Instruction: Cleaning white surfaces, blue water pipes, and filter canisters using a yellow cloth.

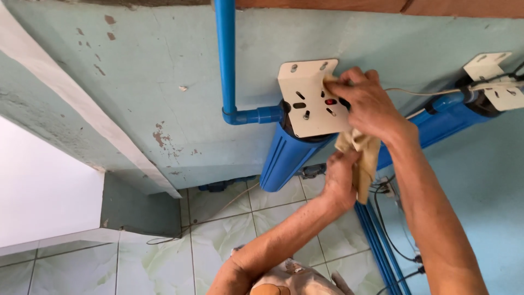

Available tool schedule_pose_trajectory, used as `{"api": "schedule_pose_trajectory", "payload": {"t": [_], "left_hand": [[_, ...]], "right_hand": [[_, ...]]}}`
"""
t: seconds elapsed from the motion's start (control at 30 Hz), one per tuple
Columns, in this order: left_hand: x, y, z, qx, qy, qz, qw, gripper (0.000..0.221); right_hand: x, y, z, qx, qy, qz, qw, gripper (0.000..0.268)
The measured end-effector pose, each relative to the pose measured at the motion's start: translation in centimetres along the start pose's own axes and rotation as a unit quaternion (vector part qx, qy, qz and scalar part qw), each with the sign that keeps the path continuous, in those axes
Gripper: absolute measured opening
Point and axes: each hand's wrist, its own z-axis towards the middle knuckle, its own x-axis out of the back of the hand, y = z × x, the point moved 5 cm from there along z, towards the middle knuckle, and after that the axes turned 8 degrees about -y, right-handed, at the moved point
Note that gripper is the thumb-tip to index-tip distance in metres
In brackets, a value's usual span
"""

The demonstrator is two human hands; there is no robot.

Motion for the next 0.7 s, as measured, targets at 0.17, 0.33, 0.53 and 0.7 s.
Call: {"api": "schedule_pose_trajectory", "payload": {"t": [0.17, 0.33, 0.53, 0.7], "left_hand": [[-1.2, 0.5, -2.2, 0.000, -0.028, -0.012, 1.000, 0.019], [-2.3, 2.7, -2.1, 0.006, -0.053, -0.040, 0.998, 0.020], [-3.0, 3.4, -3.7, 0.016, -0.122, -0.056, 0.991, 0.027], [-3.1, 0.7, -5.7, 0.079, -0.187, -0.114, 0.972, 0.025]], "right_hand": [[2.1, -2.0, -0.7, 0.025, -0.034, 0.048, 0.998, 0.070], [1.4, -4.0, 2.4, -0.016, -0.052, 0.039, 0.998, 0.062], [1.5, -8.1, 3.1, -0.028, -0.048, -0.036, 0.998, 0.051], [5.0, -8.7, -2.0, -0.010, -0.163, 0.053, 0.985, 0.060]]}}
